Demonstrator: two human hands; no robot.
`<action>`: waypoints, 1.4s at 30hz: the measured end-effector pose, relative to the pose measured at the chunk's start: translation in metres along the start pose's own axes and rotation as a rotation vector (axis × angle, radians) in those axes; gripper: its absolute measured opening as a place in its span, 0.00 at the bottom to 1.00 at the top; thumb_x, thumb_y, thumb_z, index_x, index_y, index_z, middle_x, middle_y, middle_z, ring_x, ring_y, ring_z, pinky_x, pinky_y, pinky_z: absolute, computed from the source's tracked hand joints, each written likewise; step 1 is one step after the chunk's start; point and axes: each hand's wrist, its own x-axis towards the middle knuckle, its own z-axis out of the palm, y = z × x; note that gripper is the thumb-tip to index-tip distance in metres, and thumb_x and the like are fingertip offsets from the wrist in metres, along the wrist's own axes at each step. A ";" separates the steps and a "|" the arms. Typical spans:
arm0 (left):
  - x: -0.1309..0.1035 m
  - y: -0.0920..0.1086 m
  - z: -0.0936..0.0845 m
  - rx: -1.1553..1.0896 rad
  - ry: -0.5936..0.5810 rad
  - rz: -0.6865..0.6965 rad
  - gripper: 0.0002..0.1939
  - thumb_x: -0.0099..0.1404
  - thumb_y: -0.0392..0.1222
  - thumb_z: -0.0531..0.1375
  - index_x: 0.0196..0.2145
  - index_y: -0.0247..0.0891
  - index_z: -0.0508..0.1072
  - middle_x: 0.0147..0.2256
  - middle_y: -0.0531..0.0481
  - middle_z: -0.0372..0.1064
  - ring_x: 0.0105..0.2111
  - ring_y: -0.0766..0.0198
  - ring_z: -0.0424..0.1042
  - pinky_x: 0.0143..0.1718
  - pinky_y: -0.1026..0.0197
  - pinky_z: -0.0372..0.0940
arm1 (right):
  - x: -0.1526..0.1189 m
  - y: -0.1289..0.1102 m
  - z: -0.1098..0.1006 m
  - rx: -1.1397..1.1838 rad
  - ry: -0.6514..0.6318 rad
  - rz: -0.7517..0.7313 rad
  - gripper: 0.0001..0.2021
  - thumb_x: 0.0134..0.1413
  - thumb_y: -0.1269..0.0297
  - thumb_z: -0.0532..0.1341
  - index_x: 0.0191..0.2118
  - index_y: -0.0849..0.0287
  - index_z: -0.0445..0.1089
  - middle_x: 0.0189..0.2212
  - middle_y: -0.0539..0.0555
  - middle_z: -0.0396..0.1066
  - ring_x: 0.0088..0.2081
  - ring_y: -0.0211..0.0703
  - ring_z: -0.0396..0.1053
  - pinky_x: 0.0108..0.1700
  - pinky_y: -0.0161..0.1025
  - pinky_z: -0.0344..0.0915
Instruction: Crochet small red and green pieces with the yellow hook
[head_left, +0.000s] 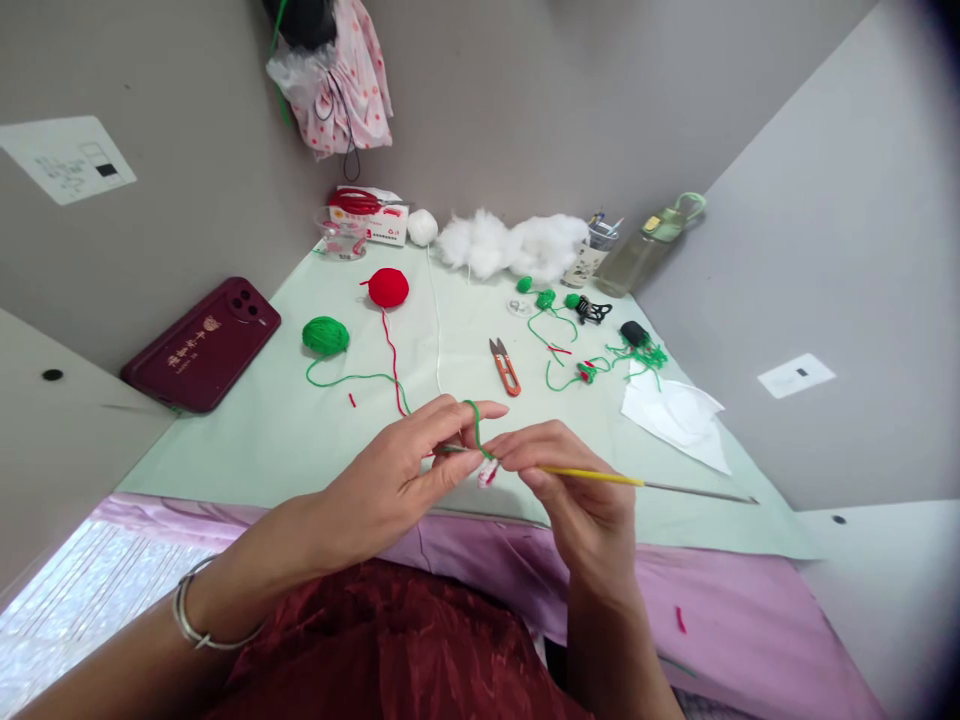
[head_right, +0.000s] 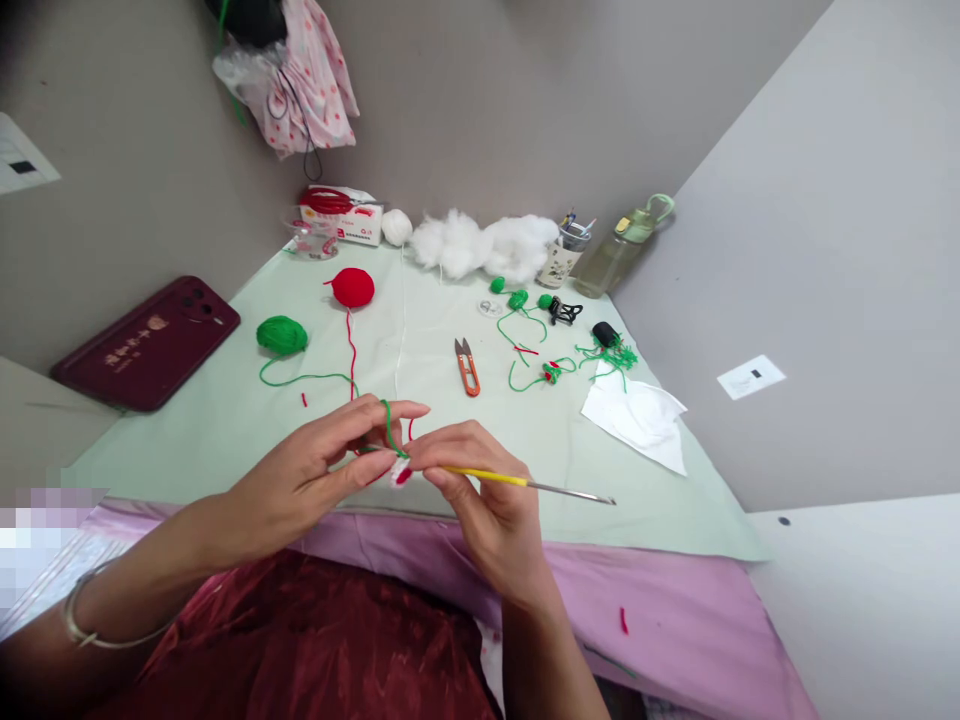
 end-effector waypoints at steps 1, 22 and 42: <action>0.000 -0.001 0.000 0.020 0.012 0.026 0.09 0.76 0.38 0.56 0.37 0.42 0.74 0.40 0.48 0.73 0.48 0.58 0.75 0.47 0.59 0.68 | 0.000 -0.001 -0.001 -0.018 -0.014 -0.005 0.11 0.69 0.74 0.61 0.45 0.53 0.80 0.38 0.52 0.81 0.45 0.45 0.80 0.47 0.45 0.78; -0.002 -0.003 0.012 -0.145 0.189 -0.075 0.13 0.70 0.44 0.66 0.51 0.42 0.81 0.38 0.50 0.79 0.38 0.60 0.76 0.44 0.59 0.70 | -0.011 0.000 0.019 -0.488 0.152 -0.199 0.18 0.65 0.78 0.63 0.54 0.48 0.76 0.42 0.54 0.77 0.40 0.41 0.79 0.38 0.38 0.78; -0.002 -0.009 0.023 -0.704 0.186 -0.238 0.15 0.69 0.45 0.69 0.53 0.46 0.83 0.31 0.54 0.71 0.32 0.66 0.70 0.36 0.63 0.66 | -0.026 0.020 0.036 -0.487 0.368 -0.346 0.23 0.64 0.78 0.64 0.58 0.44 0.77 0.43 0.55 0.74 0.42 0.47 0.77 0.39 0.44 0.80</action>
